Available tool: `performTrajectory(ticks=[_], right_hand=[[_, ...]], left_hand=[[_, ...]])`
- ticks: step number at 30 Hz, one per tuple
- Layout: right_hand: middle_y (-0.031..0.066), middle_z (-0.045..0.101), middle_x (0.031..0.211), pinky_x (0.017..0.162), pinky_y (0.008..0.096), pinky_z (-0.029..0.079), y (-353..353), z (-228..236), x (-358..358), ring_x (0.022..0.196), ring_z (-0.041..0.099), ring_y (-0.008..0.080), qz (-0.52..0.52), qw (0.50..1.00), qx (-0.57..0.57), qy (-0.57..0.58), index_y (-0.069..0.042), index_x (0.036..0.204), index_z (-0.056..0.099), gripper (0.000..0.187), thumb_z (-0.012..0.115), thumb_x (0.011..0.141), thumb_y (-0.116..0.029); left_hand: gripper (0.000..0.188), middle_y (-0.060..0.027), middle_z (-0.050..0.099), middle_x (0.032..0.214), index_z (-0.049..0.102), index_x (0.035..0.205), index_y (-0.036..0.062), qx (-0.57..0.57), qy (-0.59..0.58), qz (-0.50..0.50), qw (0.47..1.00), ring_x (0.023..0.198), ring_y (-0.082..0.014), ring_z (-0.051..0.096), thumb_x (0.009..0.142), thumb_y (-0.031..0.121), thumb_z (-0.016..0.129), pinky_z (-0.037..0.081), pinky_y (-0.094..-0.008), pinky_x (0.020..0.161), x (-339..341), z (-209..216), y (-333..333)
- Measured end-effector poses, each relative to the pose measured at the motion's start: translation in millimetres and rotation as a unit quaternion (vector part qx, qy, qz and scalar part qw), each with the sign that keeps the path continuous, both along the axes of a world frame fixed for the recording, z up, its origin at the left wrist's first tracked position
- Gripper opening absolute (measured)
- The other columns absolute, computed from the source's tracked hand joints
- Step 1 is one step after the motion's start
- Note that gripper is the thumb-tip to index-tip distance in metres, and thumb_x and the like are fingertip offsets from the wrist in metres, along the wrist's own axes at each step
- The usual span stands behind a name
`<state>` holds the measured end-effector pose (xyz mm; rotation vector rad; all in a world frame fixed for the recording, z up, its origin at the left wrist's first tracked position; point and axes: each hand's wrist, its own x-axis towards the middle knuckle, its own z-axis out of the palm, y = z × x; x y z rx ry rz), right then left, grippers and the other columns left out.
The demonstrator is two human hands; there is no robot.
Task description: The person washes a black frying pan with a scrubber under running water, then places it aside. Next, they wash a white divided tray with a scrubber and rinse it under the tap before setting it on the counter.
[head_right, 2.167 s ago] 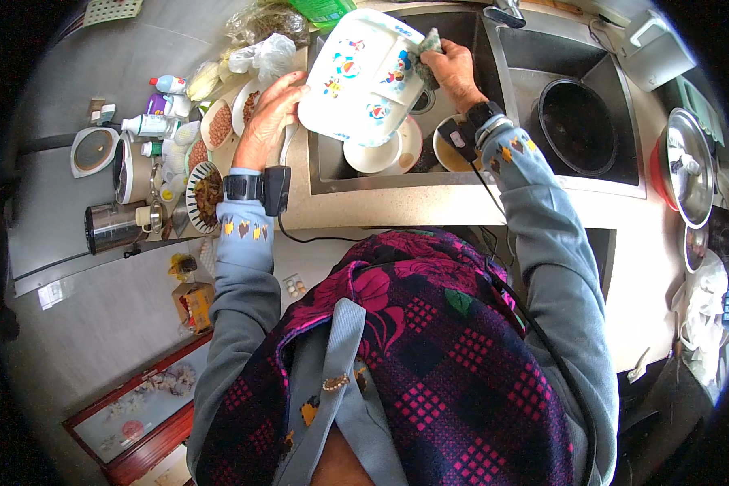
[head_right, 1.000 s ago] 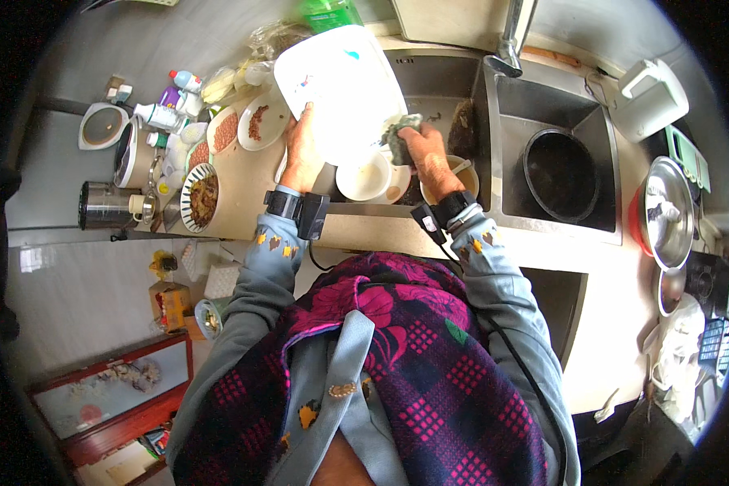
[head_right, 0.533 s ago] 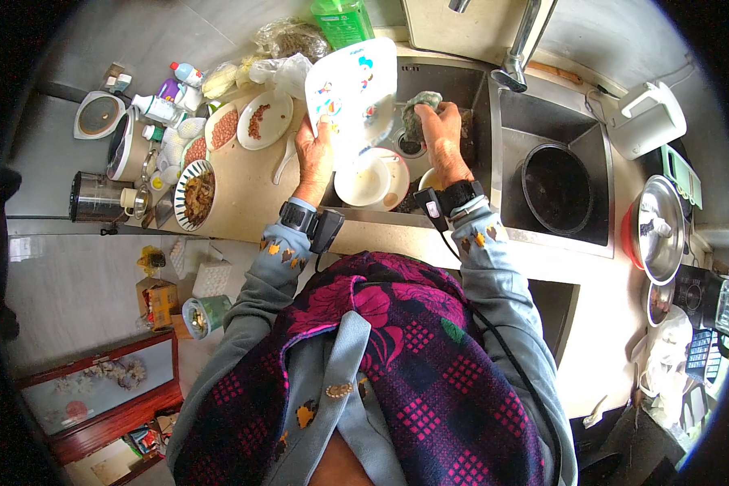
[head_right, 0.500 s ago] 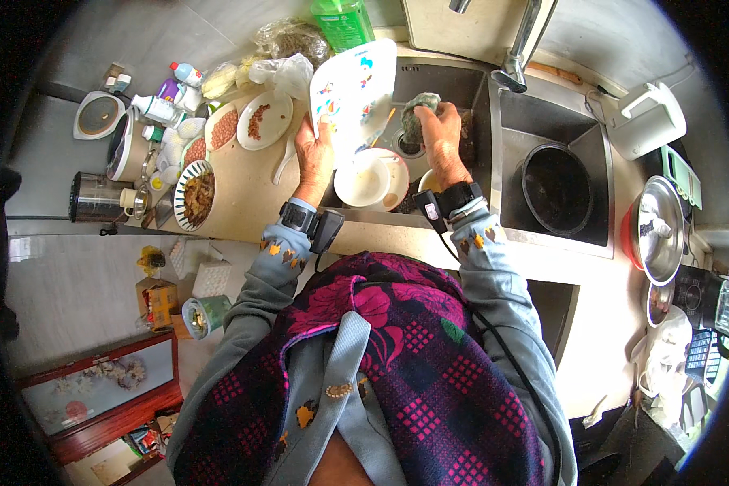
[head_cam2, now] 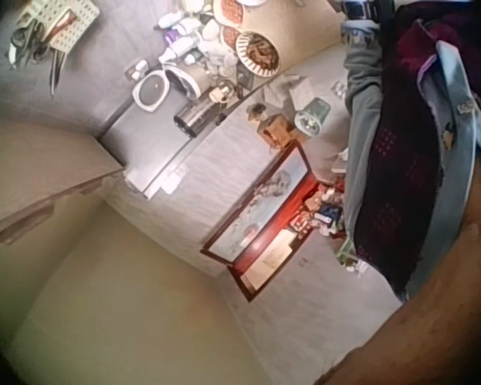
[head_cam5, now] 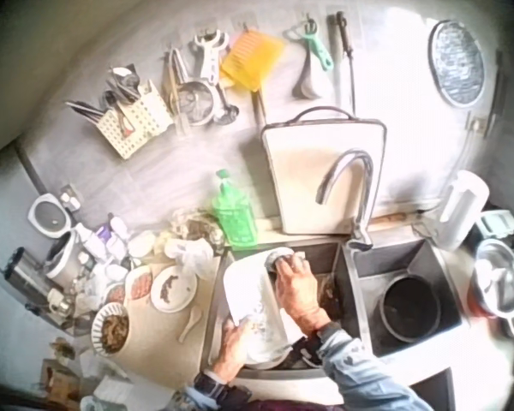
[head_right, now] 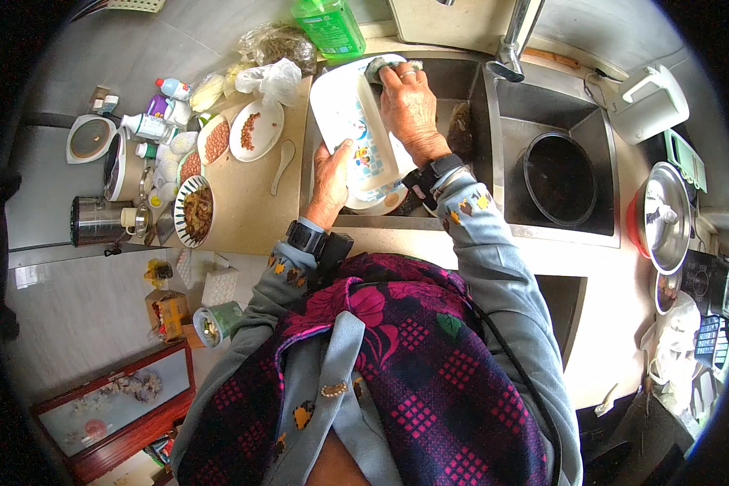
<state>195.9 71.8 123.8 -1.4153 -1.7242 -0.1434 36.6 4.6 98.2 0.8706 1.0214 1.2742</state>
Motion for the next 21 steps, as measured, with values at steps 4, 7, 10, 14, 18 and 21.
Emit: performTrajectory(ticks=[4,7,10,14,18,21], right_hand=[[0.0098,0.061,0.098,0.073,0.0401,0.053,4,-4,-3,0.091,0.06,0.0328,-0.007,0.992,-0.088,-0.085,-0.009,0.095,0.063,0.02,0.058,0.076,-0.007],[0.0131,0.063,0.099,0.076,0.0418,0.053,0,-7,-8,0.089,0.063,0.0346,0.015,0.98,-0.17,-0.099,-0.007,0.094,0.064,0.021,0.055,0.074,-0.006],[0.016,0.064,0.101,0.078,0.0432,0.051,-5,-7,-10,0.089,0.064,0.0356,0.046,0.962,-0.249,-0.098,-0.006,0.096,0.066,0.024,0.053,0.076,-0.007],[0.0166,0.066,0.097,0.079,0.0426,0.051,-6,-1,-2,0.091,0.064,0.0345,0.103,0.931,-0.339,-0.087,-0.006,0.098,0.068,0.027,0.056,0.075,-0.012],[0.0174,0.069,0.088,0.076,0.0361,0.053,-2,4,11,0.083,0.067,0.0275,0.162,0.902,-0.39,0.094,-0.004,0.101,0.068,0.033,0.061,0.071,-0.016],[0.0177,0.069,0.084,0.071,0.0297,0.052,1,5,9,0.079,0.066,0.0191,0.147,0.828,-0.353,0.411,0.004,0.106,0.064,0.038,0.064,0.071,-0.012]], left_hand=[[0.032,-0.0065,0.061,0.108,0.051,0.123,0.0019,0.027,0.003,0.003,1.0,0.09,-0.0129,0.06,0.092,0.009,0.052,0.05,-0.0293,0.08,-9,-5,8],[0.031,-0.0062,0.061,0.108,0.051,0.123,0.0027,0.02,-0.021,0.015,0.999,0.09,-0.0122,0.06,0.093,0.009,0.052,0.051,-0.0286,0.079,-15,-11,13],[0.03,-0.0065,0.061,0.109,0.051,0.123,0.0029,0.014,-0.023,0.014,1.0,0.09,-0.0118,0.06,0.094,0.009,0.051,0.052,-0.0287,0.079,-23,-17,15],[0.033,-0.0084,0.061,0.109,0.051,0.123,0.001,0.011,-0.033,0.003,0.999,0.092,-0.015,0.062,0.092,0.011,0.056,0.052,-0.031,0.081,-33,-22,14],[0.036,-0.0096,0.062,0.109,0.05,0.124,0.0008,0.027,-0.015,-0.016,0.999,0.093,-0.017,0.062,0.091,0.011,0.058,0.053,-0.0328,0.082,-38,-22,18],[0.037,-0.01,0.062,0.109,0.049,0.126,0.0016,-0.009,-0.036,-0.014,0.999,0.093,-0.0178,0.062,0.09,0.008,0.057,0.052,-0.0328,0.082,-37,-18,20]])
